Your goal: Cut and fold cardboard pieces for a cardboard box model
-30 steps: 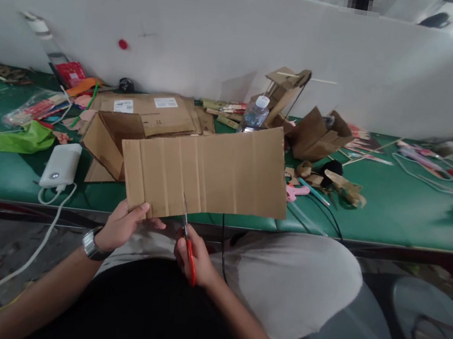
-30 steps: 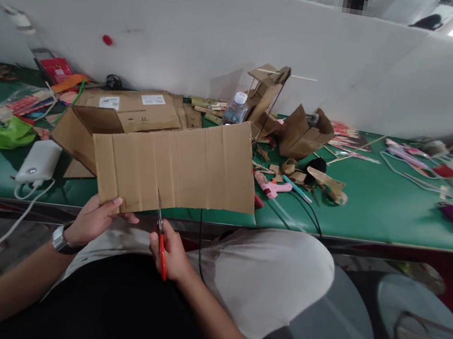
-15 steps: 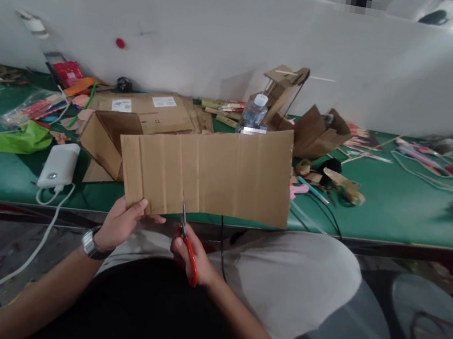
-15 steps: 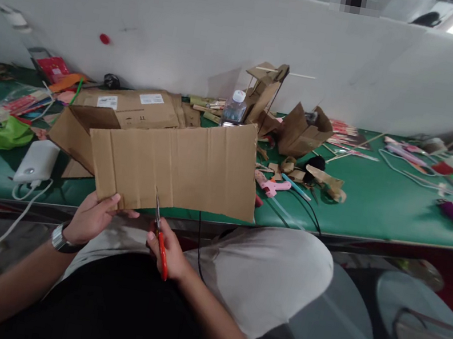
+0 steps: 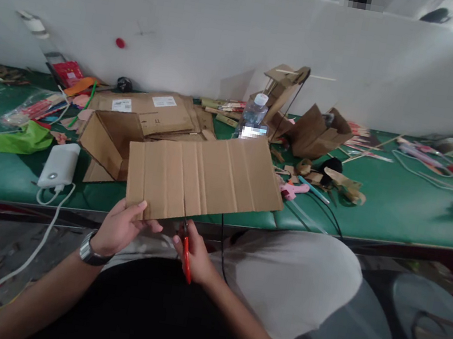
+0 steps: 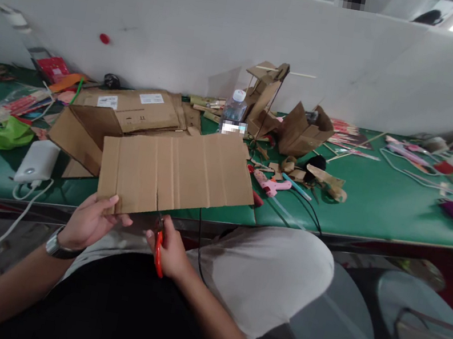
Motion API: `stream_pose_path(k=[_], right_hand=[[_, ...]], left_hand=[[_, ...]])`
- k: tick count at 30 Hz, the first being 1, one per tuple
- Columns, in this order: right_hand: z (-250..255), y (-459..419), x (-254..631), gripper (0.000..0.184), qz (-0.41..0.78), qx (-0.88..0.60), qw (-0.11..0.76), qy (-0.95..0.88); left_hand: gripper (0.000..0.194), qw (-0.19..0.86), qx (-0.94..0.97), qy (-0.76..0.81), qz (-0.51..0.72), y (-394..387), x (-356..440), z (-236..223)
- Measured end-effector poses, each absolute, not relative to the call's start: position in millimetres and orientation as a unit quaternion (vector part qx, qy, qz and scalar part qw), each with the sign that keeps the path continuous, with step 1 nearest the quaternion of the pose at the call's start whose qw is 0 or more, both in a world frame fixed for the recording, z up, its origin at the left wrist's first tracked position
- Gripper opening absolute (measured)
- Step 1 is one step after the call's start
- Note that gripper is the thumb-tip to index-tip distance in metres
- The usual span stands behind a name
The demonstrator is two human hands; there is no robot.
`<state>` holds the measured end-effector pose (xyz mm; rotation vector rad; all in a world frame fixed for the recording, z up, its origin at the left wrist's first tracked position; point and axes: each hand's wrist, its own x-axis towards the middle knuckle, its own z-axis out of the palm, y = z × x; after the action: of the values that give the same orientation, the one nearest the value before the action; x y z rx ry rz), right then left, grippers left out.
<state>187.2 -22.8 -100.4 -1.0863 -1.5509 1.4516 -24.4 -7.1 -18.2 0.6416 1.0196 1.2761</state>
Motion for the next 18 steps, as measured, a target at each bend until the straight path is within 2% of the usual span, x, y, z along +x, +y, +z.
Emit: stream_pose_path(k=[11, 18], right_hand=[[-90, -21, 188, 0.034, 0.581, -0.417, 0.358, -0.601], [-90, -21, 189, 0.031, 0.534, -0.445, 0.355, -0.625]], left_hand=[[0.020, 0.665, 0.238, 0.421, 0.569, -7, -29, -9], [0.018, 0.683, 0.210, 0.415, 0.563, -6, -35, -5]])
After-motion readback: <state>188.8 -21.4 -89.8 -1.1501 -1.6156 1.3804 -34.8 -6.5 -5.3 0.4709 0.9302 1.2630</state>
